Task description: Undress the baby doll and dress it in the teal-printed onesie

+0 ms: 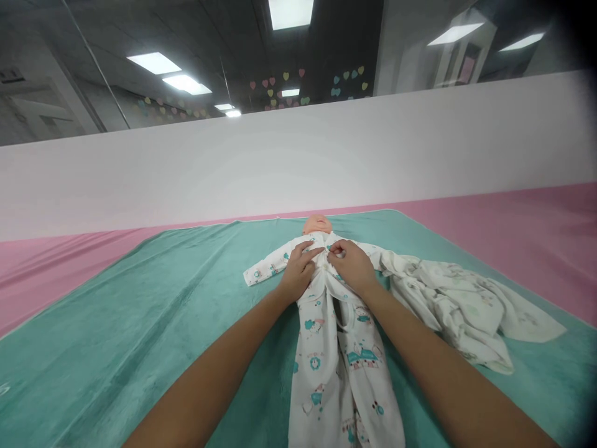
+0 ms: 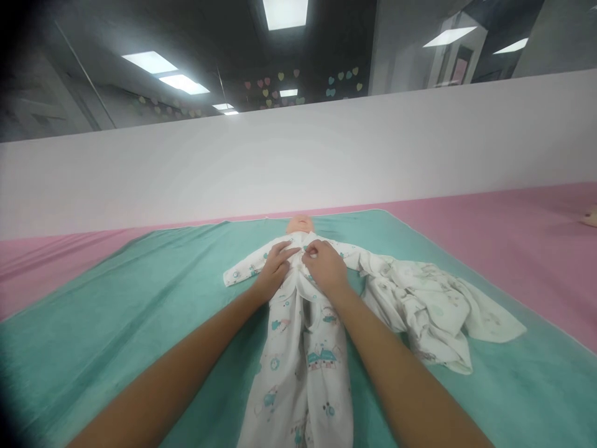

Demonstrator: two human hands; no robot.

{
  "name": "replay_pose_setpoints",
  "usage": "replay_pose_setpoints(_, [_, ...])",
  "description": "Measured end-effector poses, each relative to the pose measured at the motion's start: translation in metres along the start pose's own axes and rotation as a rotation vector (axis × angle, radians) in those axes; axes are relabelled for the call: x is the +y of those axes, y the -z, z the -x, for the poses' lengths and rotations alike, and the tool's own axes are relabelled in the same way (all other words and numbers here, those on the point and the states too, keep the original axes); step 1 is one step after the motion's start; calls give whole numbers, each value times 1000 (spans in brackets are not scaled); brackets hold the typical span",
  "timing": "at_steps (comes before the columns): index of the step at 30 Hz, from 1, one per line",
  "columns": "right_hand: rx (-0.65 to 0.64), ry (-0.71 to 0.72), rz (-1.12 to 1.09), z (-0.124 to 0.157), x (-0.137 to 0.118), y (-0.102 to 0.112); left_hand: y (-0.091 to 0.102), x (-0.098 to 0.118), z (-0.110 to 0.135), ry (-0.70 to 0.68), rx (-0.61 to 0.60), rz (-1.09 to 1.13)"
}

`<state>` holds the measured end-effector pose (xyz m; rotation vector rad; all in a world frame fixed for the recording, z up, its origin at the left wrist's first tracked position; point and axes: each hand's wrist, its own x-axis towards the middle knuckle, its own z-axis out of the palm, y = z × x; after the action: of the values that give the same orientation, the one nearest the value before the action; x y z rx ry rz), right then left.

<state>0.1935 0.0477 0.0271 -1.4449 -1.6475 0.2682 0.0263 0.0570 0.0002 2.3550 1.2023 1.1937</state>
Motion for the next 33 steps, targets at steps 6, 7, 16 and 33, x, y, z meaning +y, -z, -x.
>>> replay_pose_setpoints(6, [-16, 54, -6, 4, 0, 2, 0, 1, 0, 7, 1, 18])
replay_pose_setpoints(7, [-14, 68, -2, 4, 0, 2, 1, 1, -1, 9, 1, 16])
replay_pose_setpoints(16, [-35, 88, 0, -1, 2, 0, -2, -3, -1, -13, 7, -12])
replay_pose_setpoints(33, [20, 341, 181, 14, -11, 3, 6, 6, 9, -86, 137, -102])
